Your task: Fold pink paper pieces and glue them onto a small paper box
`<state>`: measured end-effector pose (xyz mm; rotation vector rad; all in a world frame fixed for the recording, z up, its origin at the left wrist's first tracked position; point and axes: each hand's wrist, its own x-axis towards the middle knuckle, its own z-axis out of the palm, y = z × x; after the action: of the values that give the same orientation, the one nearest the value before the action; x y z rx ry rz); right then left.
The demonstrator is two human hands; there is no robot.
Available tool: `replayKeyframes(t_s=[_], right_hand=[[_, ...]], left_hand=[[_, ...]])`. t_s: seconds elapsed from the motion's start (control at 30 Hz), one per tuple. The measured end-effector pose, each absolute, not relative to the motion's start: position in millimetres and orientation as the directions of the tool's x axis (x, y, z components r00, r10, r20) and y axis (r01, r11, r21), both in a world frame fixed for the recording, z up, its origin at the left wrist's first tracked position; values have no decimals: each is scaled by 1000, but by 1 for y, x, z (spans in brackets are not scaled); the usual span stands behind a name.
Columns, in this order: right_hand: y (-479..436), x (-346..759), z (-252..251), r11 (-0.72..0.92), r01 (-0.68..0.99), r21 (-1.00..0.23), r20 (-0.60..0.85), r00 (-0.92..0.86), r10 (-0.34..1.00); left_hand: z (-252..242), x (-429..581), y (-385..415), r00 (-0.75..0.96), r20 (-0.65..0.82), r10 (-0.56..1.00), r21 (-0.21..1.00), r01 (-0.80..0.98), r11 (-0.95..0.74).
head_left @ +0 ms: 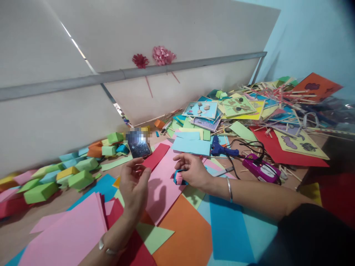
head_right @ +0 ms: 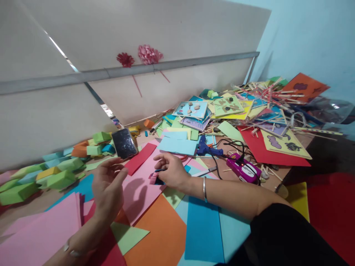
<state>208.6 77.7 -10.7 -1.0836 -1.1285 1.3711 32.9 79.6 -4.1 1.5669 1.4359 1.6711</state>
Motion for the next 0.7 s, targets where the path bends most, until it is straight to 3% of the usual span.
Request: replayKeyframes(t_s=[0.17,0.3,0.43,0.57,0.7], right_hand=[[82,213,-10,-62,-106,-992,-49,-120,992],[83,214,-7,-95,-109,-990,-76,-165,983],[83,216,-3,-129,-135,-982,-103,-184,978],[83,218,0,-162,-139,-977,-135,-184,974],[82,217,-2,-143,-121,-982,-117,-205,972]], left_hand=[[-13,30,87,-290,436,852,875,360,-325],[-17,34,83,-202,468,861,841,403,-362],[-14,36,77,33,546,837,749,428,-505],[-8,40,70,388,562,730,545,490,-680],[-10,44,67,518,523,677,423,532,-733]])
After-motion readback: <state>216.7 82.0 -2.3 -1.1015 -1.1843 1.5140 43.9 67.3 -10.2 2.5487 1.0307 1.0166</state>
